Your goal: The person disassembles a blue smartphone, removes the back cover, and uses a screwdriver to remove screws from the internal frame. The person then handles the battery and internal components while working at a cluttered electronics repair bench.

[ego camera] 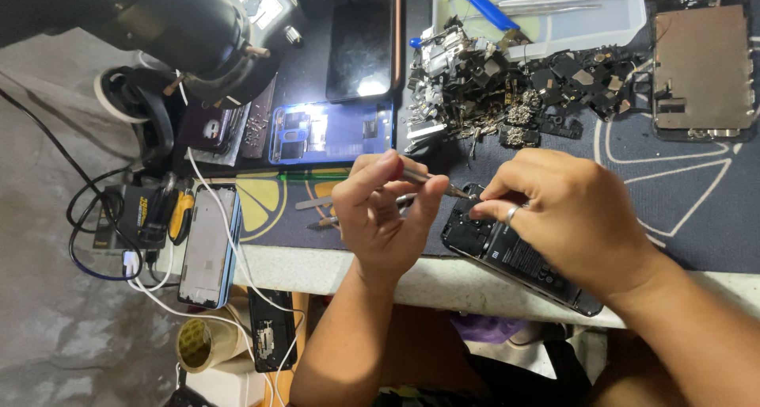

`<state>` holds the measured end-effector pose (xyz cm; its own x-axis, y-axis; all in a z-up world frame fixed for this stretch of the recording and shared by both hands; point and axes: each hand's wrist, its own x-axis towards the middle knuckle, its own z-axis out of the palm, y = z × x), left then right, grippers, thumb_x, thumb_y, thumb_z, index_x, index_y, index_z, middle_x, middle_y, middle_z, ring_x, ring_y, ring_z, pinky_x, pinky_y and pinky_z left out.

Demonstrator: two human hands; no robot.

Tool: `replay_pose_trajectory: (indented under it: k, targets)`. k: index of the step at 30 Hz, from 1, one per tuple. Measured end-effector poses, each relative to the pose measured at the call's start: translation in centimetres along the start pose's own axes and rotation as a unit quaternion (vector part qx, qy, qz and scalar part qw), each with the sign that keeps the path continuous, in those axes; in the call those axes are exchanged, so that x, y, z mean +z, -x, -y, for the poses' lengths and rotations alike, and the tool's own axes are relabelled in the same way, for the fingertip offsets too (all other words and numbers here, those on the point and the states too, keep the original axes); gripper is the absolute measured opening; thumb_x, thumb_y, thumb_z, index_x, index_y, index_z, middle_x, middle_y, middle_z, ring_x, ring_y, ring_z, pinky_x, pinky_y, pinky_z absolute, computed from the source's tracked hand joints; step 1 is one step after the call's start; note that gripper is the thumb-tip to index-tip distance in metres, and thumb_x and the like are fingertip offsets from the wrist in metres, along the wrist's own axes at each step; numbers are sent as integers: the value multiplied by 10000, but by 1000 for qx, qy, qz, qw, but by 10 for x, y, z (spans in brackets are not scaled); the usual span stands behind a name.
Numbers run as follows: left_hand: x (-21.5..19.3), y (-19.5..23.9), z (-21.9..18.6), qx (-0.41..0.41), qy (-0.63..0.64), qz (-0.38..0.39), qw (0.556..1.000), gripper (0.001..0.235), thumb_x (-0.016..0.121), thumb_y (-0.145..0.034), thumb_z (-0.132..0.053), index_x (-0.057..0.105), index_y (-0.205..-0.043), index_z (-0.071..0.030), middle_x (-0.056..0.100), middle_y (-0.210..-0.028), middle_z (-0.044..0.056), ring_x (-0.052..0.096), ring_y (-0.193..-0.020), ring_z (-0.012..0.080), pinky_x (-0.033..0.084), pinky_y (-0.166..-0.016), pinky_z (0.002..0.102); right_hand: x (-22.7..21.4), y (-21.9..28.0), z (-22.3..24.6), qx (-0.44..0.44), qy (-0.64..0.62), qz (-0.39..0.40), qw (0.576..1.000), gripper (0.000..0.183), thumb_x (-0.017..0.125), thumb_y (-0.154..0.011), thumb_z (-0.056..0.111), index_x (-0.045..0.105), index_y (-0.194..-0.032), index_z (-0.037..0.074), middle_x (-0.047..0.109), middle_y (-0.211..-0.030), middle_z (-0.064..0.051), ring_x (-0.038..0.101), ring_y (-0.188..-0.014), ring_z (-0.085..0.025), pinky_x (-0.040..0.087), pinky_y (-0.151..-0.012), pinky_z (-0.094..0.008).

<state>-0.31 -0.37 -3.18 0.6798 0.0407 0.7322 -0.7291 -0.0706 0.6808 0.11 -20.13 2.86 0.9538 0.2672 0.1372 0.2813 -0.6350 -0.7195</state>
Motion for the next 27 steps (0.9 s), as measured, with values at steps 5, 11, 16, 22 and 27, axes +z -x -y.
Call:
replay_pose_trajectory:
  k: [5, 11, 16, 22, 27]
  targets:
    - [2, 0, -1, -1, 0, 12, 1000, 583, 738, -983, 122, 411, -1430, -63, 582, -1155, 129, 670, -986, 135, 668, -784, 244, 6, 2, -5, -41, 38, -21, 998, 202, 822, -766, 283, 734, -804, 106, 672, -757, -65, 661, -692, -268, 507, -601, -409]
    - [-4, -1, -5, 33, -46, 0, 998, 577, 720, -970, 148, 409, -1407, -64, 585, -1186, 149, 674, -957, 161, 648, -788, 245, 0, 7, -12, -29, 141, 86, 986, 543, 875, -641, 490, 745, -1082, 201, 681, -997, -19, 668, -931, -264, 538, -740, -420]
    - [-18, 9, -15, 79, -117, 21, 990, 620, 750, -937, 154, 410, -1404, -72, 616, -1108, 148, 652, -910, 166, 582, -771, 271, 7, 25, -7, -55, 261, 143, 953, 903, 852, -570, 535, 620, -1375, 198, 615, -1160, -40, 620, -1071, -274, 561, -830, -411]
    - [-15, 15, -16, 58, -127, 38, 989, 586, 770, -941, 110, 441, -1389, -74, 642, -1114, 159, 664, -887, 163, 591, -767, 259, 12, 28, -6, -41, 255, 141, 956, 874, 869, -618, 462, 598, -1398, 176, 589, -1195, -96, 604, -1066, -308, 548, -837, -442]
    - [-12, 13, -15, 69, -131, 52, 988, 557, 772, -954, 101, 452, -1379, -63, 652, -1112, 152, 668, -911, 174, 598, -778, 254, 15, 30, -8, -41, 254, 127, 958, 855, 866, -622, 453, 604, -1390, 184, 580, -1200, -96, 584, -1113, -308, 531, -854, -468]
